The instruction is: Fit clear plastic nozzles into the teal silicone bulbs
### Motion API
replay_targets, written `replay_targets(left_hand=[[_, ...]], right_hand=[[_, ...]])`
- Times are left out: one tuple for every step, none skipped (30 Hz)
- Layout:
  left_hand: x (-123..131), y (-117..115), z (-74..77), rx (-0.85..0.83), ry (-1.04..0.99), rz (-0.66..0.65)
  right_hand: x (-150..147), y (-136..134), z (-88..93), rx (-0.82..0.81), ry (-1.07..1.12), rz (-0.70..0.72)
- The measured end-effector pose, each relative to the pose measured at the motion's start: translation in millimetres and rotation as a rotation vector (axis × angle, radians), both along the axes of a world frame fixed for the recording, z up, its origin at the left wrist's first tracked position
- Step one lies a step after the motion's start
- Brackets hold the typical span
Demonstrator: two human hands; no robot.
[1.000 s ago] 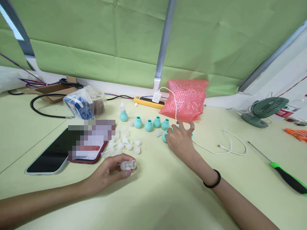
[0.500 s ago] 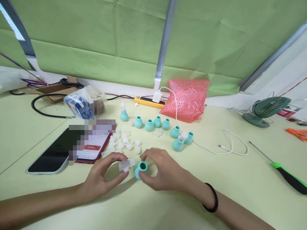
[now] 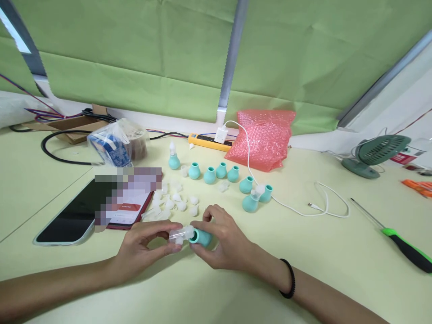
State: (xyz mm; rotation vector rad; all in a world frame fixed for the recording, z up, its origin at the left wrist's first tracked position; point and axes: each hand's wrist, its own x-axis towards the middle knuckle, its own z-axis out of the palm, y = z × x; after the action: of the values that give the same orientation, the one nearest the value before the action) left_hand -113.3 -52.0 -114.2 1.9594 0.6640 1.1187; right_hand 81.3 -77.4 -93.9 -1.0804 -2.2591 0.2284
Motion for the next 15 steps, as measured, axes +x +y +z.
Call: replay_targets(left_hand=[[0.3, 0.2, 1.3, 0.001, 0.002, -0.011], [0.3, 0.3, 2.5, 0.006, 0.001, -0.025], [0.3, 0.4, 3.7, 0.010, -0.001, -0.040], [0.1, 0.3, 4.6, 0.015, -0.004, -0.055], [-0.1, 0.2, 5.2, 0.021, -0.009, -0.065], [-0.2, 0.2, 5.6, 0.031, -0.016, -0.070], [-0.2, 0.1, 5.6, 0.043, -0.020, -0.070], [-0.2, 0.1, 5.4, 0.055, -0.022, -0.068], [-0.1, 0.2, 5.0, 0.067, -0.021, -0.064], [0.1, 0.3, 4.3, 0.077, -0.017, -0.059], [0.2, 0.4, 3.6, 0.080, -0.004, -0.053], [0.3, 0.5, 3.0, 0.073, 0.016, -0.049], [0.3, 0.5, 2.4, 0.059, 0.042, -0.046], [0.1, 0.5, 1.9, 0.040, 0.073, -0.048], [-0.2, 0.5, 1.7, 0.020, 0.106, -0.053]], right_hand=[[1.0, 0.0, -1.0, 0.010, -0.013, -0.001], [1.9, -0.1, -2.1, 0.018, -0.024, -0.001], [2.6, -0.1, -3.3, 0.023, -0.035, -0.003], [3.0, -0.2, -4.3, 0.025, -0.046, 0.000], [3.3, -0.3, -5.2, 0.027, -0.061, 0.013], [3.3, -0.4, -5.9, 0.033, -0.077, 0.029], [3.2, -0.4, -6.5, 0.048, -0.092, 0.046], [3.0, -0.3, -6.8, 0.067, -0.106, 0.060], [2.9, -0.1, -6.9, 0.085, -0.118, 0.069], [2.7, 0.2, -6.8, 0.102, -0.128, 0.066], [2.6, 0.6, -6.6, 0.116, -0.132, 0.050], [2.6, 1.0, -6.3, 0.126, -0.133, 0.029], [2.4, 1.3, -6.0, 0.134, -0.133, 0.008], [2.3, 1.4, -5.9, 0.144, -0.129, -0.009], [2.0, 1.3, -5.9, 0.155, -0.122, -0.021]])
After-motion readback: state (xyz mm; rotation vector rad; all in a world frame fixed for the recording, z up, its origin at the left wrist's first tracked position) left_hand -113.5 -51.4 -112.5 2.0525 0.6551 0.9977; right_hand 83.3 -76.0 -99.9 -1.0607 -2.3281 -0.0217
